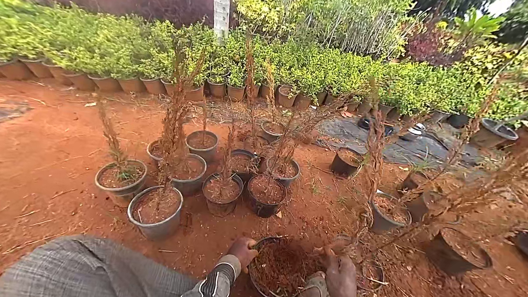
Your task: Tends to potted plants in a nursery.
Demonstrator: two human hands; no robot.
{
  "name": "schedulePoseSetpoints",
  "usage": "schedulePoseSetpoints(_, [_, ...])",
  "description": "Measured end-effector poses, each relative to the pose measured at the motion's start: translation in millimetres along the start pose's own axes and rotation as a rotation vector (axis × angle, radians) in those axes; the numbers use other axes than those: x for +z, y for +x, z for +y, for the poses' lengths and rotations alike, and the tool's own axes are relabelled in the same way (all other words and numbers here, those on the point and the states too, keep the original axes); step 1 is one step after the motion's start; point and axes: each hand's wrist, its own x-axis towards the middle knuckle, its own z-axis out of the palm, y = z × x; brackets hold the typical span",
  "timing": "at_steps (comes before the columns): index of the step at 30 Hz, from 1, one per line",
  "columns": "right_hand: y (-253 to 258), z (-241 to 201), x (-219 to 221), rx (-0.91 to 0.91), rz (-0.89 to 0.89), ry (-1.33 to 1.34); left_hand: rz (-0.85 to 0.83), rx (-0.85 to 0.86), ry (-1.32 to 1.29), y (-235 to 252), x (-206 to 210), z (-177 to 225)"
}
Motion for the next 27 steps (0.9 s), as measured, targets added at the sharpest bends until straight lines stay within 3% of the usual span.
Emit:
schedulePoseSetpoints(4, [-3.4,-2.9,9.8,-0.029,0.064,0.612,-0.005,-0.02,0.001,0.1,-1.7,-3.0])
schedulePoseSetpoints(5, [-3.3,-0.1,9.5,-0.005,0.059,0.565,-0.009,-0.024,0.0,-0.6,-1.4,-2.8])
schedulePoseSetpoints(8, [-5.4,6.0,2.7,0.04,-0.025,-0.003,-0.007,-0.016,-0.008,-2.3,0.9,-1.6])
schedulePoseSetpoints(9, [-6.9,5.2,4.8,0.031,-0.01,0.012,-0.007,-0.016,-0.013,-3.4,0.3,-0.5])
schedulePoseSetpoints(13, [-10.6,-4.6,14.5,-0.001,0.023,0.649,-0.006,-0.039,-0.036,-3.1,-0.3,-6.1])
schedulePoseSetpoints(14, [-8.3,-3.5,12.7,-0.004,0.038,0.646,-0.007,-0.038,-0.037,-2.1,0.5,-5.5])
schedulePoseSetpoints(18, [-5.5,1.5,3.4,-0.015,0.009,-0.016,-0.006,-0.03,-0.018,-2.5,-0.7,-1.8])
schedulePoseSetpoints(19, [-6.1,0.5,4.5,-0.03,0.022,-0.005,-0.004,-0.026,-0.013,-1.9,-1.3,-0.5])
schedulePoseSetpoints(23, [-7.6,-6.8,12.1,-0.066,0.095,0.447,-0.003,-0.03,-0.001,-0.8,-1.3,-3.0])
schedulePoseSetpoints(27, [-5.3,-2.7,2.6,-0.007,0.005,-0.057,-0.008,-0.033,-0.017,-1.0,0.0,-2.7])
